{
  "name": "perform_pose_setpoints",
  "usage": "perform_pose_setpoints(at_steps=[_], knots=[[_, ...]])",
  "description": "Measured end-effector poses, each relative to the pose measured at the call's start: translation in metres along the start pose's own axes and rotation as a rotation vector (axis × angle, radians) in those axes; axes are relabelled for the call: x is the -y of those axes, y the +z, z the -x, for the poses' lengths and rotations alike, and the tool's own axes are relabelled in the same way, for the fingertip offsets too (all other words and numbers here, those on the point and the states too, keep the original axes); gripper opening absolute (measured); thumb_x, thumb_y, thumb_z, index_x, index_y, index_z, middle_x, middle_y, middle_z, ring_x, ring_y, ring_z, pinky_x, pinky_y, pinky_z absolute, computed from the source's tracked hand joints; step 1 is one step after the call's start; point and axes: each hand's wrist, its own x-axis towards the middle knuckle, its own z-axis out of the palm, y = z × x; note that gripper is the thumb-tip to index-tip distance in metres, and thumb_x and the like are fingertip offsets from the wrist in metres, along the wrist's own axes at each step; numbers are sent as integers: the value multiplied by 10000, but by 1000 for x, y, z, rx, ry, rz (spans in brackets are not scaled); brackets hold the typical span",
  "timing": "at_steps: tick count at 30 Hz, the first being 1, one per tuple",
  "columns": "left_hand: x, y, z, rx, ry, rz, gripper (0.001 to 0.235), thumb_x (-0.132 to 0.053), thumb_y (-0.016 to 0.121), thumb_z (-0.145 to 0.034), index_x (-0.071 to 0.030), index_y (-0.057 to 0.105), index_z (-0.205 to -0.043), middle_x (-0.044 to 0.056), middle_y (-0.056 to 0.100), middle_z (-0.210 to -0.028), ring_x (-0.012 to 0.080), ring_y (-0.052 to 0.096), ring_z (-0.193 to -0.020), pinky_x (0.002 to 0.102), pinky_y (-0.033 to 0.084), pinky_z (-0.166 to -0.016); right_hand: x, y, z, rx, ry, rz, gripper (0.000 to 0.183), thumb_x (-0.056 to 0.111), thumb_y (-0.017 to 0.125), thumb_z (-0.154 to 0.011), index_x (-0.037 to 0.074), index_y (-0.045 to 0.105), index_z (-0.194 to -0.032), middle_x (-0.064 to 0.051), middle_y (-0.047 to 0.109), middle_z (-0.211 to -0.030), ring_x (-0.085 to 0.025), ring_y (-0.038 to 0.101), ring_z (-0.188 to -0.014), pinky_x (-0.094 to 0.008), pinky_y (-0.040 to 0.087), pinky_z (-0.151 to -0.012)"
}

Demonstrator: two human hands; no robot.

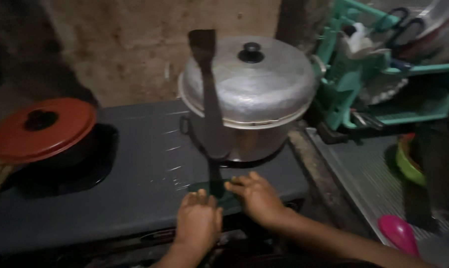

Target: The person stirs a yellow liquid in a pot on a gas stove using a wooden spatula. They then cover the pot with a lid and wipe the stovetop with a green cloth.

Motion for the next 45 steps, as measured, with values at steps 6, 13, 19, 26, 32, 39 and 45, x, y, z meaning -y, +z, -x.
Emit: perform_pose_setpoints(at_steps=[6,13,19,26,32,39,45], knots=[[-64,25,-48,145,207,101,526,-328,659,-874,60,632,-1229,298,621,-1204,415,591,-1132,487,410,-1002,-64,-36,46,-99,176,79,537,-29,706,-714,163,762,-1212,-113,691,-1307,-331,637,-1122,-399,501,-982],[-91,29,-66,273,284,72,502,-301,591,-965,72,605,-1300,293,632,-1242,398,579,-1213,464,365,-1105,-83,-48,65,-192,237,111,477,-30,703,-731,155,783,-1163,-84,716,-1271,-308,643,-1127,-386,511,-990],[-73,29,-49,170,169,104,485,-300,599,-942,42,613,-1285,289,582,-1352,396,548,-1260,488,342,-1092,-62,-42,47,-99,204,156,476,-25,673,-752,173,777,-1171,-81,720,-1238,-316,647,-1053,-397,530,-916],[-9,5,-10,-35,-64,146,287,-260,669,-874,-33,762,-1024,223,726,-1098,371,646,-1110,488,423,-1064,0,-11,4,-35,21,94,473,15,694,-761,145,757,-1211,-111,715,-1152,-340,620,-1029,-414,528,-895],[48,-30,27,-21,-320,135,214,-243,736,-869,-31,769,-863,177,747,-963,340,682,-972,456,441,-1072,64,18,-38,-2,-148,-21,493,90,765,-765,107,722,-1256,-111,688,-1180,-340,594,-1020,-427,517,-877],[117,-46,62,-34,-421,93,196,-227,720,-887,-43,778,-853,177,753,-964,313,702,-971,465,417,-1114,129,49,-86,83,-159,-39,437,120,753,-831,131,719,-1267,-94,677,-1100,-285,605,-1008,-393,543,-870],[191,-63,95,-53,-439,91,184,-218,721,-878,-43,778,-870,167,752,-1008,304,702,-977,463,422,-1108,191,80,-125,64,-246,-61,474,137,786,-792,83,714,-1257,-115,681,-1058,-300,604,-952,-417,541,-830]])
